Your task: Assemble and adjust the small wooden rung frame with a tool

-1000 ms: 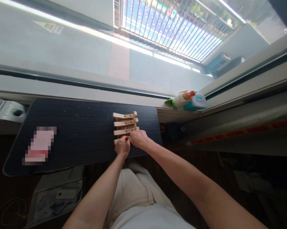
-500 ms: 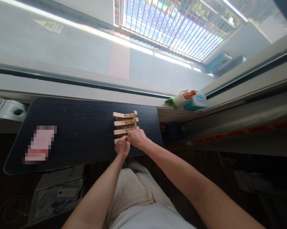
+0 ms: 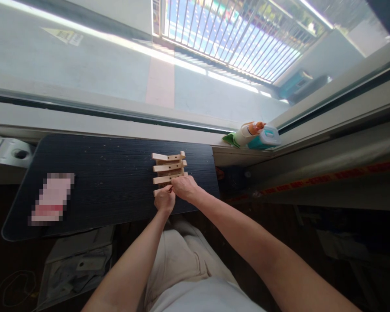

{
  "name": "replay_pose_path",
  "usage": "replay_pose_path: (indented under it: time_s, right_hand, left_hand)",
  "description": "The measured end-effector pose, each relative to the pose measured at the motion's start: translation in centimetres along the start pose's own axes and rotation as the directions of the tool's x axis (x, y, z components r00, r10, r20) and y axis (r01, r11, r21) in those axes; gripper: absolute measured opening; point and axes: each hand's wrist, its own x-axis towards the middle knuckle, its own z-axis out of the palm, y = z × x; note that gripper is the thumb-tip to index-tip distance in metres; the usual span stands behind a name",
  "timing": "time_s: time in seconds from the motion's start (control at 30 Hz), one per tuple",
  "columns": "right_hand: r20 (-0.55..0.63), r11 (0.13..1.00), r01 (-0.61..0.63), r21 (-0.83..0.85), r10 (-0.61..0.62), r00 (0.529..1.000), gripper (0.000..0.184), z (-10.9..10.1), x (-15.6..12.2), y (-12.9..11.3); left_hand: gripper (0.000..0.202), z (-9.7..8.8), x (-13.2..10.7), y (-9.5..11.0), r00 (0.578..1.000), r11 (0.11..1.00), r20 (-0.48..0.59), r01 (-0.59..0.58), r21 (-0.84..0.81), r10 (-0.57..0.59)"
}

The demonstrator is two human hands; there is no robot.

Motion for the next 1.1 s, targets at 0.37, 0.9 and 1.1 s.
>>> replay_pose_path:
  time_s: [0.37, 0.9, 1.1]
  right_hand:
    - [0.016, 0.999, -0.035, 0.033, 0.035, 0.999, 0.027, -0.4, -1.3, 1.2]
    - [-0.001, 0.999, -0.04, 0.029, 0.04, 0.999, 0.029, 1.1, -2.2, 0.8]
    - [-0.033, 1.0, 0.009, -0.001, -0.009, 0.999, 0.025, 1.2, -1.6, 0.6]
  left_hand:
    - [0.027, 0.1, -0.1, -0.5, 1.0, 1.0, -0.024, -0.019, -0.015, 0.019]
    - [0.026, 0.4, 0.3, -1.0, 0.998, 0.998, -0.051, -0.042, 0.04, 0.044]
    - [0.027, 0.0, -0.1, -0.8, 0.999, 0.998, -0.016, -0.039, 0.051, 0.04]
